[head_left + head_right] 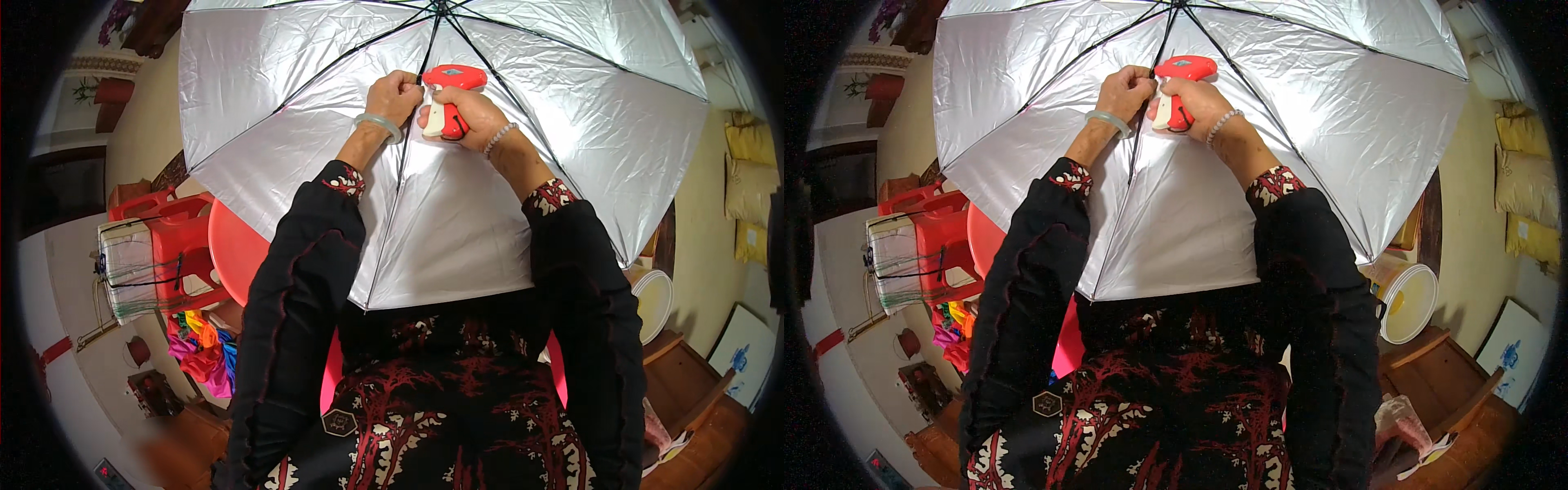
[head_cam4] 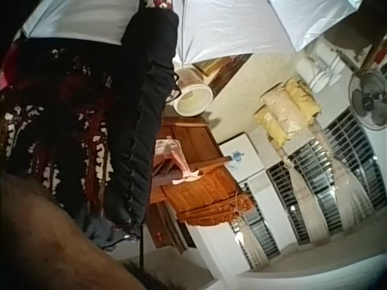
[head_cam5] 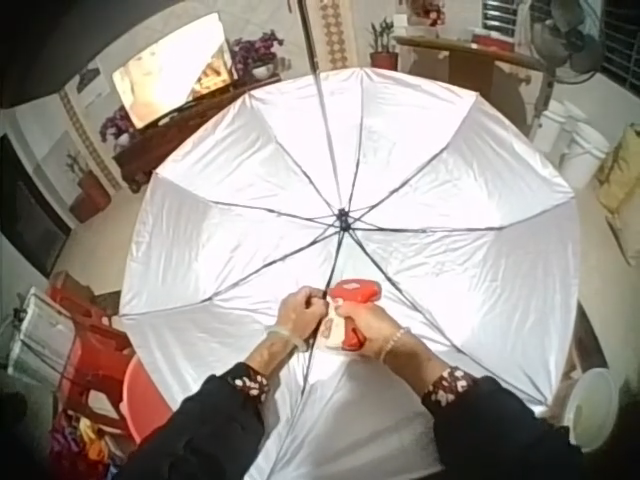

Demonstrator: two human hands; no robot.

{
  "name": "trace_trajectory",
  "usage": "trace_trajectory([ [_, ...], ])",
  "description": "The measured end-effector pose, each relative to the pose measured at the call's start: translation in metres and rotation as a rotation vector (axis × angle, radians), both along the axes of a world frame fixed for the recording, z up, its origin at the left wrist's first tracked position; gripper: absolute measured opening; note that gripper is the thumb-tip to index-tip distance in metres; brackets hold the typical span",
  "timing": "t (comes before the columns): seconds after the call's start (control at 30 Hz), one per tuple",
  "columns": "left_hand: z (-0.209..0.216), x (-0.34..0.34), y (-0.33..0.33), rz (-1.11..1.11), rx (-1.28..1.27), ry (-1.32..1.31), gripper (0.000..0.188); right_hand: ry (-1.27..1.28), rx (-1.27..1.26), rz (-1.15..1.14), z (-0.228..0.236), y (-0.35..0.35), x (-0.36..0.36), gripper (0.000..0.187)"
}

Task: Organizing umbrellas and buckets, then sorting small objects on the floor.

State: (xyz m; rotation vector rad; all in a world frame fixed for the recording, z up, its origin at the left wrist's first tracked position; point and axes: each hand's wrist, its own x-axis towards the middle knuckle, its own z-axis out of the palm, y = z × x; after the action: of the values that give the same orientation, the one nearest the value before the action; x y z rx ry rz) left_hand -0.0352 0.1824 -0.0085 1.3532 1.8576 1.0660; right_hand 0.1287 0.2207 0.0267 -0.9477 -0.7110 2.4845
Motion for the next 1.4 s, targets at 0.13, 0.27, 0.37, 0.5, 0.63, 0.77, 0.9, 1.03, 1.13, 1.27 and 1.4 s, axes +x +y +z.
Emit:
trace_trajectory([
  [0.13,0.002,-0.014,0.007,-0.101,-0.008,0.071,0.022,-0.064,0.05,0.042,0.011,0.005,0.012,0.033],
  [0.27,0.02,-0.039,0.021,-0.203,-0.012,0.408,0.02,-0.09,0.126,-0.018,0.015,0.013,0.026,0.032],
  [0.37,0.036,-0.038,0.025,-0.162,0.005,0.705,0.019,-0.118,0.228,-0.216,0.009,0.012,0.028,0.032],
  [0.5,0.043,-0.014,0.028,0.041,0.098,0.963,0.019,0.017,0.081,-0.254,0.002,0.003,0.021,0.03],
  [0.63,0.024,0.016,0.034,0.17,0.124,0.531,0.02,0.048,0.168,-0.43,0.005,-0.008,0.003,0.027],
  [0.77,0.005,0.044,0.028,0.051,-0.062,0.25,0.022,0.041,0.106,-0.4,0.0,0.016,0.021,0.026],
  [0.9,0.012,0.051,0.025,0.0,-0.017,0.371,0.024,0.021,0.176,-0.316,0.004,0.017,0.031,0.027],
  [1.03,0.02,0.027,0.019,-0.044,-0.056,0.434,0.025,-0.082,0.143,-0.185,0.01,0.005,0.031,0.026],
  [1.13,0.021,0.006,0.016,-0.082,-0.072,0.389,0.025,-0.04,0.149,-0.096,0.003,-0.001,0.021,0.026],
  [1.27,0.014,-0.003,0.014,0.022,-0.072,0.193,0.024,-0.04,0.12,-0.169,-0.001,-0.007,0.004,0.026],
  [1.4,0.011,0.003,0.008,0.086,-0.035,0.112,0.025,-0.054,0.108,-0.134,-0.002,-0.006,-0.005,0.026],
])
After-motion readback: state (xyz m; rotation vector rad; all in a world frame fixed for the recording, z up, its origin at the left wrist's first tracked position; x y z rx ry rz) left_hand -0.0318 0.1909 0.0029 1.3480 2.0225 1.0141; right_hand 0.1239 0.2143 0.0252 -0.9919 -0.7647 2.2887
